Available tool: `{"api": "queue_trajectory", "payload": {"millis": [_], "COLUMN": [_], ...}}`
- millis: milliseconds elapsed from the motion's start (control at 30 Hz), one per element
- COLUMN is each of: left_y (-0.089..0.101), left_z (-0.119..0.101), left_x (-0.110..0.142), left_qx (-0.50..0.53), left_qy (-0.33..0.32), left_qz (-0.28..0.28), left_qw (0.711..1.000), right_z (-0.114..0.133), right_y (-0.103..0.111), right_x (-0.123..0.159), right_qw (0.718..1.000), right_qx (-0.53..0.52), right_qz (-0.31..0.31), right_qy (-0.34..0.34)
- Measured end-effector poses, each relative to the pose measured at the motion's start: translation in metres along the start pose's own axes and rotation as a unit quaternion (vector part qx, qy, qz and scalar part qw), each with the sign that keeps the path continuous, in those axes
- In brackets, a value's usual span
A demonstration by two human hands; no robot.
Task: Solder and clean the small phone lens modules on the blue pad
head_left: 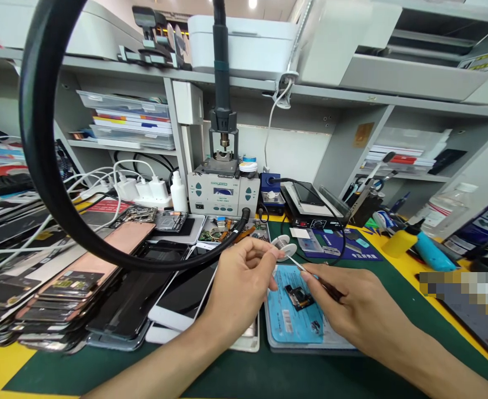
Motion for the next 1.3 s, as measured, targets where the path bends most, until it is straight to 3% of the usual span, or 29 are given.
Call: {"api": "queue_trajectory", "payload": {"millis": [133,233,400,533,867,1300], "left_y": [0.0,0.0,0.0,-0.001,0.002,0.003], "left_z": [0.001,0.004,0.008,0.008,0.008,0.012], "left_x": [0.001,0.001,0.002,0.002,0.003,0.0], "left_qx": [-0.025,-0.036,-0.064,-0.103,-0.176,-0.212], "left_qy": [-0.017,-0.021,-0.035,-0.054,-0.107,-0.145], "left_qz": [-0.008,-0.002,0.003,-0.004,-0.024,-0.015], "left_qw": [1.0,0.999,0.997,0.993,0.978,0.966], "right_z": [-0.005,-0.005,-0.002,0.001,0.003,0.006], "right_y": [-0.002,-0.003,-0.004,-0.002,-0.002,-0.003], "right_x": [0.003,0.003,0.005,0.009,0.01,0.005], "right_qw": [0.993,0.972,0.892,0.846,0.819,0.832], "right_qx": [0.097,0.204,0.377,0.433,0.448,0.441], "right_qz": [0.014,0.024,0.013,0.006,-0.036,-0.012], "right_qy": [0.062,0.118,0.248,0.31,0.356,0.336]}}
Point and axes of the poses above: each hand's wrist, its own x-axis away from the middle knuckle, its own y-axis out of the back of the hand, z = x × y, the point moved 1 cm from there along -x, towards the middle knuckle, and after that the axes turned 7 degrees about -z, right-handed, at the moved point
